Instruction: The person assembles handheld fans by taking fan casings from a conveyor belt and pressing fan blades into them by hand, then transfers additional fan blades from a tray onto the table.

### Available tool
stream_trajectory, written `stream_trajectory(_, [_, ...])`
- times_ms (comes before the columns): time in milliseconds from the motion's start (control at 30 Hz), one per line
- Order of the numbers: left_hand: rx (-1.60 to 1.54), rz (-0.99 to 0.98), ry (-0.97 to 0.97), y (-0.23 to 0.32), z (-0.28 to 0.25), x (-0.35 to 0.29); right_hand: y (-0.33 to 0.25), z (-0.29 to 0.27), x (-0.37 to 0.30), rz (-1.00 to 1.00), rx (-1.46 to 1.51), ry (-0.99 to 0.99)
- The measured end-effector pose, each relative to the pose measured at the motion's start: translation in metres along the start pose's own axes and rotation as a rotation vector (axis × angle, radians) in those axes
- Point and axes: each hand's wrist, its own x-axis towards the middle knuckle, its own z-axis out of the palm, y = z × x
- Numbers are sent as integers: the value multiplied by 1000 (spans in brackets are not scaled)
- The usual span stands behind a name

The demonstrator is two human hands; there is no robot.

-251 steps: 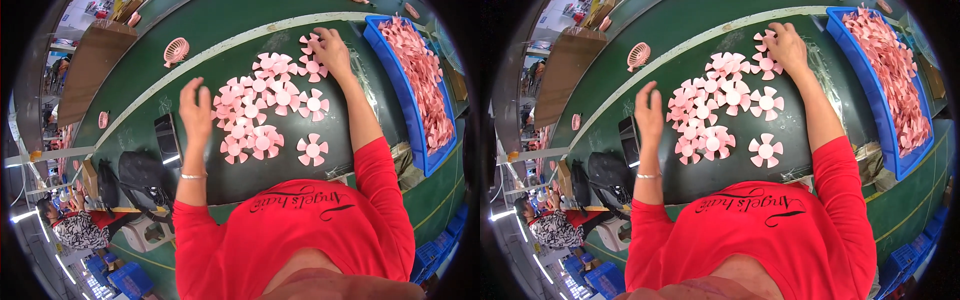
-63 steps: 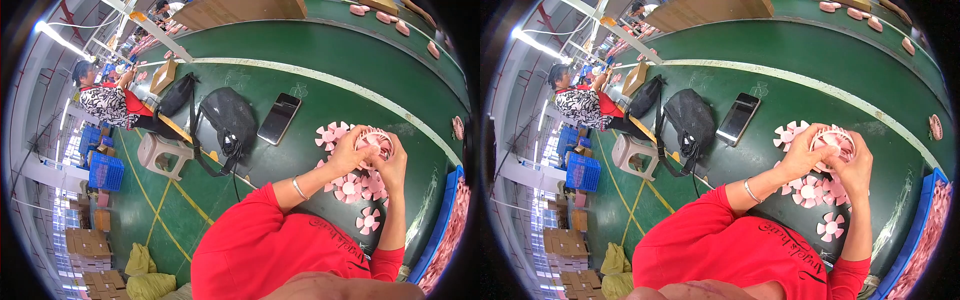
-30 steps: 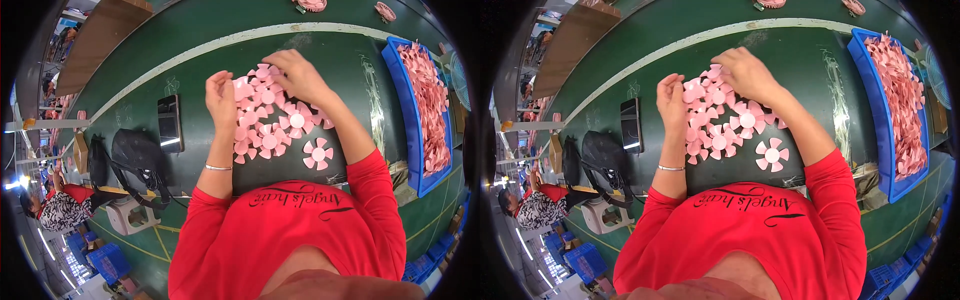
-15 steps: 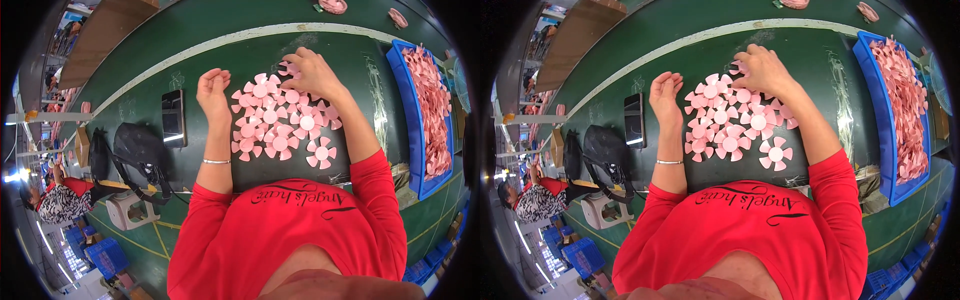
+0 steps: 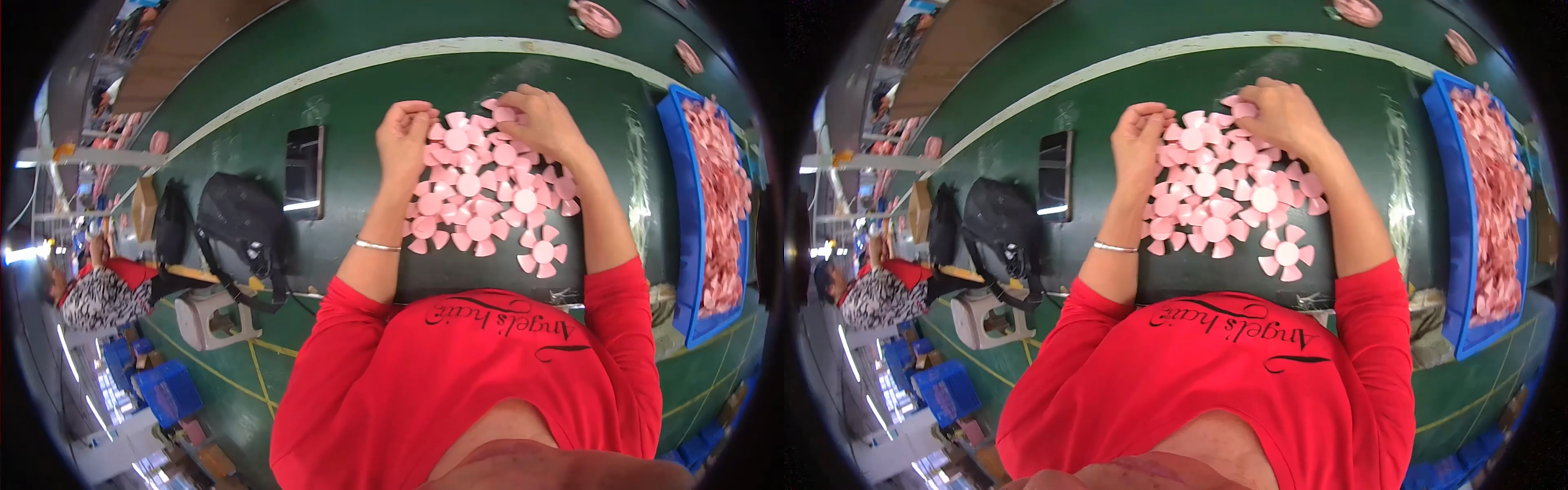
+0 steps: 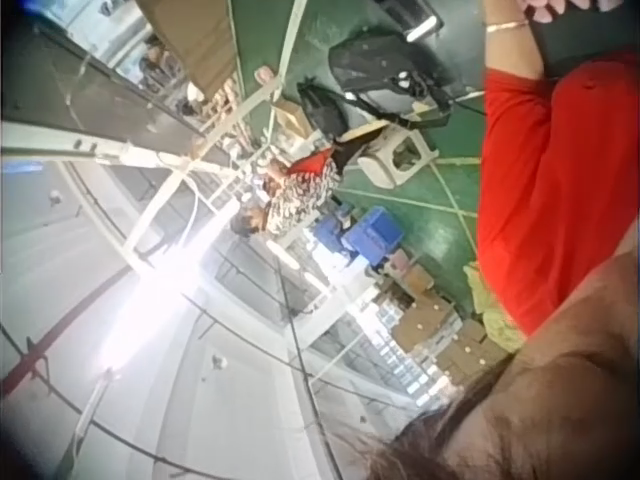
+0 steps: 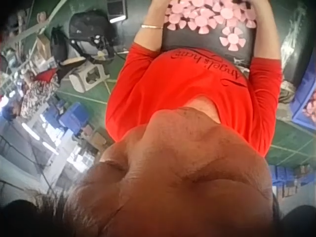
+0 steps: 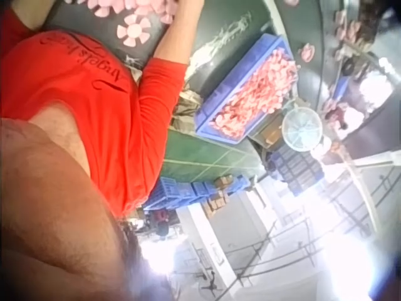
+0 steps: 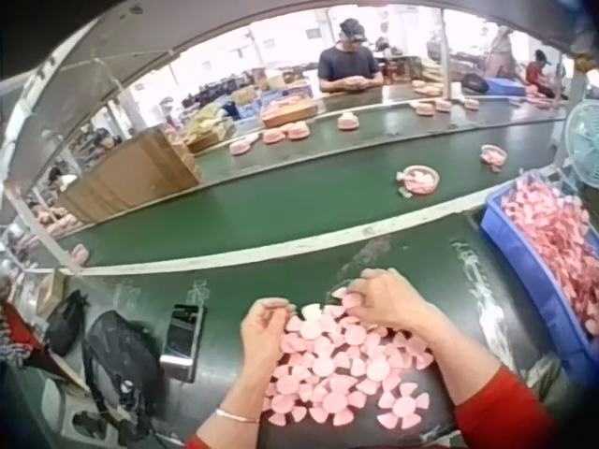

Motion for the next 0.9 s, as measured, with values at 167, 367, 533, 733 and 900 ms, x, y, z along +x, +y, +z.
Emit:
stream_trajectory(167, [17,56,3,-5,2,1,27,-2,3,230,602,-62])
stream_trajectory(367, [73,76,-13,-10,2,-1,77,-1,2,332,855,369])
stream_trajectory(533, [120,91,-35,-8,4,-2,111,9,-3,279,986,506])
stream_trajectory(733, [183,82,-29,-6,2,-2,83,17,6,219,799,369])
stream_trajectory(900, [445,329,131,14,-8,-6,78,18,6,236,647,374])
